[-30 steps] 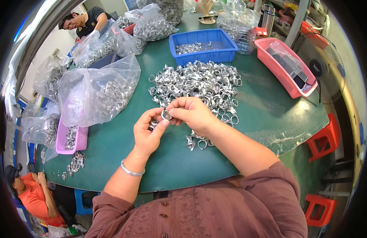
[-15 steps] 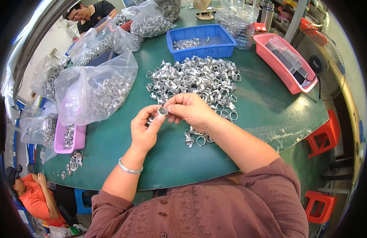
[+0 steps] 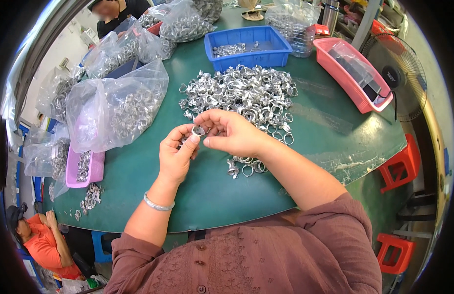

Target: The person assembles metal keychains by manually threading small decorative metal charms onto circular metal rings. The person picks up rings and charms from piles on the table, connects them by hand, and places the finished keychains into a collection in their left hand or into a bin.

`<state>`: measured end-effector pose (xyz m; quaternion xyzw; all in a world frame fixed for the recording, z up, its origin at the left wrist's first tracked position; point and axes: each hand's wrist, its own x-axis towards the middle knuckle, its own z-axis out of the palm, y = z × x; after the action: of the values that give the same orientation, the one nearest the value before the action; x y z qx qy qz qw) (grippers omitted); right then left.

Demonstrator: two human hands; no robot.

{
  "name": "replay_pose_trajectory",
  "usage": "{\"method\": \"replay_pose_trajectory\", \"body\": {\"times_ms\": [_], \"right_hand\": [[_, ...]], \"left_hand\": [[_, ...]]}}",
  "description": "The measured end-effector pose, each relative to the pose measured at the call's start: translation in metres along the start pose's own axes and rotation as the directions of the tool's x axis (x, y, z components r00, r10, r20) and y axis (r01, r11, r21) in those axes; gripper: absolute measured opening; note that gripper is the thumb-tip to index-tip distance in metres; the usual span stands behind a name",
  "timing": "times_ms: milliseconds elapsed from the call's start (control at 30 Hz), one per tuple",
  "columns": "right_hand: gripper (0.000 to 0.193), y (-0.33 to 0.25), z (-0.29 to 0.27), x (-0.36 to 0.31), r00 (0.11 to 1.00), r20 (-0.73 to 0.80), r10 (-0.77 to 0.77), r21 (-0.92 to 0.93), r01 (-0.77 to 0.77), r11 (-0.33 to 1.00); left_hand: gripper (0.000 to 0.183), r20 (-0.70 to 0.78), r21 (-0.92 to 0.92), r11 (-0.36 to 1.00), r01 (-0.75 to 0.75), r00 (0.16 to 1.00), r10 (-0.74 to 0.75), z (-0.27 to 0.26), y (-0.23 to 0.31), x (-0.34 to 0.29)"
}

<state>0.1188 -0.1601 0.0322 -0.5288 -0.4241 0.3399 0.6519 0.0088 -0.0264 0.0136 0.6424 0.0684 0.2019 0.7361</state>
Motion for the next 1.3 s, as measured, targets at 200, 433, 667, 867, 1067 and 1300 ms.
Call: {"method": "replay_pose_trajectory", "body": {"times_ms": [200,433,667,867,1067,1300], "right_hand": [[0.034,0.003,0.002,0.0,0.992,0.019,-0.122,-0.222,0.123,0.967],[0.027,-0.002,-0.003,0.001,0.996,-0.049,0.069,-0.209,-0.078,0.975],[0.019,-0.006,0.002,0.0,0.995,-0.1,0.03,-0.333,-0.062,0.941],[0.012,0.005,0.001,-0.001,0.998,-0.017,-0.061,-0.483,0.045,0.874],[0.011,0.001,0.006,-0.003,0.973,0.035,-0.227,-0.646,0.195,0.738],[0.011,-0.006,-0.001,-0.003,0.946,0.039,-0.321,-0.736,0.245,0.631]], "left_hand": [[0.019,0.095,-0.014,0.996,0.088,0.992,-0.086,-0.004,-0.001,0.0],[0.035,0.146,-0.357,0.859,0.366,0.931,-0.336,-0.007,0.005,0.006],[0.04,0.216,-0.491,0.767,0.414,0.91,-0.353,-0.012,0.002,0.007],[0.046,0.162,-0.412,0.824,0.389,0.921,-0.354,-0.002,0.003,0.005],[0.044,0.187,-0.351,0.873,0.339,0.939,-0.29,-0.003,0.0,0.003],[0.026,0.297,-0.336,0.854,0.396,0.905,-0.303,-0.011,0.0,0.005]]}}
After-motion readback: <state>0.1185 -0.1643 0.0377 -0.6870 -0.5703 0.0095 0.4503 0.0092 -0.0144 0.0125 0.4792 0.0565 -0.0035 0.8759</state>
